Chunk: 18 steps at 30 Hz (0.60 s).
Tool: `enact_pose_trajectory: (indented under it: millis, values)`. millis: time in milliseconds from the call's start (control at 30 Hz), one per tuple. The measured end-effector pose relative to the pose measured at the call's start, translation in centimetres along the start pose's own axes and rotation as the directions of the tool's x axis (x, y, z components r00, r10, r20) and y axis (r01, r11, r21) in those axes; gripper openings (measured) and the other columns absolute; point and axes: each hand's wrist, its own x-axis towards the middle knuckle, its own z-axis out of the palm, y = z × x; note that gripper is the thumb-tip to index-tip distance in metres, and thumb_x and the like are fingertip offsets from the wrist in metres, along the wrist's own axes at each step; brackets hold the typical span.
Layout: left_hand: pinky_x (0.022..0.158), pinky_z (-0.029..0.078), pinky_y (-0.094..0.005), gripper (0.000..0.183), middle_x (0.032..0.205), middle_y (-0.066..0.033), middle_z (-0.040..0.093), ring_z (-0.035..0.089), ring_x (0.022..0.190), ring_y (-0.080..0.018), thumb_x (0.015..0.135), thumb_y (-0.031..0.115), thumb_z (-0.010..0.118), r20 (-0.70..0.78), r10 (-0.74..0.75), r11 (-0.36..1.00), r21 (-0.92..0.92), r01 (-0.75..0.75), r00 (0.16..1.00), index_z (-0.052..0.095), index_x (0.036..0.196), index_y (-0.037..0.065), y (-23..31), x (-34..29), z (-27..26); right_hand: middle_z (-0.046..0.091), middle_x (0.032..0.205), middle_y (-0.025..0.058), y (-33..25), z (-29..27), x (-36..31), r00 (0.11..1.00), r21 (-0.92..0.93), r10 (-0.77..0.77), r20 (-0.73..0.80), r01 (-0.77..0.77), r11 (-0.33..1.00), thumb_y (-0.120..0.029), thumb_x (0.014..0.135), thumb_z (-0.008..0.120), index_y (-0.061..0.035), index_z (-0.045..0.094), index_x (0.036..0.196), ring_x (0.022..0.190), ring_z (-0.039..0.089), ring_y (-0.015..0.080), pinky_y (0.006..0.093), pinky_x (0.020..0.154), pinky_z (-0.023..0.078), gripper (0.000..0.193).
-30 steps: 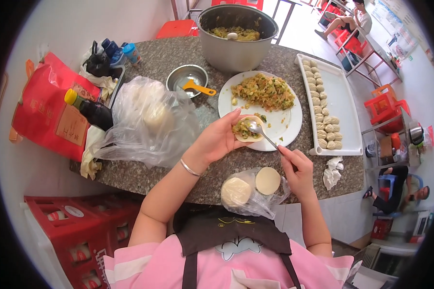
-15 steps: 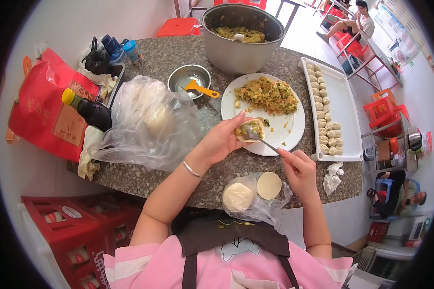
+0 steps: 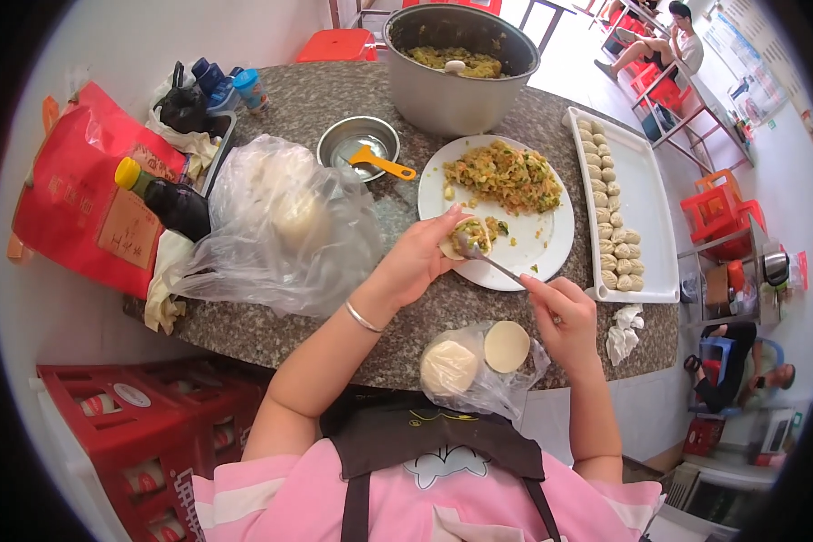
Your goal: The person is preparing and folding dumplings by placing filling on a wrapper and pinching it shut.
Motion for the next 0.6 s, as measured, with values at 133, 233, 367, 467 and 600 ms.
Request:
enact_pose_trajectory:
  millis: [133, 233, 367, 467, 600]
  values:
    - [0.098, 0.045, -0.0336, 0.050, 0.123, -0.0113, 0.056, 0.056, 0.112, -0.0182, 0.099, 0.035, 0.039, 0.002, 0.024, 1.000, -0.017, -0.024, 1.000, 0.045, 0.128, -0.005, 0.1, -0.1, 0.0, 0.055, 0.068, 0.0047, 0.6, 0.3, -0.4, 0.990, 0.116, 0.138, 0.038, -0.142, 0.983, 0.002, 0.080, 0.061, -0.0075, 0.067, 0.108, 0.057, 0.051, 0.0139, 0.0270, 0.052, 0.040, 0.031]
    - [0.099, 0.045, -0.0348, 0.049, 0.126, -0.0110, 0.054, 0.054, 0.115, -0.0188, 0.100, 0.034, 0.039, 0.014, 0.055, 0.998, -0.027, -0.055, 0.998, 0.042, 0.131, -0.003, 0.1, -0.2, -0.2, 0.054, 0.070, 0.0037, 2.0, 0.6, -1.1, 0.962, 0.285, 0.271, -0.024, -0.253, 0.924, 0.000, 0.083, 0.059, -0.0053, 0.066, 0.110, 0.059, 0.048, 0.0099, 0.0237, 0.052, 0.037, 0.029]
    - [0.100, 0.044, -0.0368, 0.047, 0.131, -0.0109, 0.050, 0.052, 0.118, -0.0202, 0.100, 0.033, 0.038, 0.030, 0.078, 0.997, 0.020, -0.078, 0.997, 0.039, 0.135, 0.001, 0.6, -0.7, 0.6, 0.056, 0.077, 0.0059, 4.4, 1.2, -1.5, 0.929, 0.170, 0.352, -0.115, -0.330, 0.929, -0.002, 0.085, 0.058, -0.0041, 0.066, 0.109, 0.063, 0.050, 0.0113, 0.0243, 0.057, 0.041, 0.025]
    - [0.100, 0.044, -0.0380, 0.048, 0.133, -0.0114, 0.048, 0.051, 0.119, -0.0224, 0.100, 0.032, 0.038, 0.052, 0.093, 0.995, 0.036, -0.095, 0.994, 0.036, 0.137, 0.002, 0.4, -0.6, 1.0, 0.059, 0.084, 0.0076, 5.5, 1.9, -1.2, 0.949, -0.071, 0.251, -0.192, -0.268, 0.961, -0.003, 0.084, 0.060, -0.0043, 0.066, 0.107, 0.065, 0.055, 0.0193, 0.0296, 0.064, 0.046, 0.024]
    - [0.099, 0.045, -0.0401, 0.055, 0.136, -0.0141, 0.044, 0.049, 0.122, -0.0309, 0.099, 0.032, 0.039, 0.196, 0.145, 0.989, -0.070, -0.134, 0.970, 0.025, 0.143, 0.003, -0.2, -0.3, 0.7, 0.061, 0.090, 0.0095, 2.7, 3.1, 1.1, 0.958, -0.103, 0.075, -0.278, -0.108, 0.989, -0.004, 0.084, 0.061, -0.0037, 0.066, 0.104, 0.082, 0.058, 0.0229, 0.0316, 0.075, 0.046, 0.021]
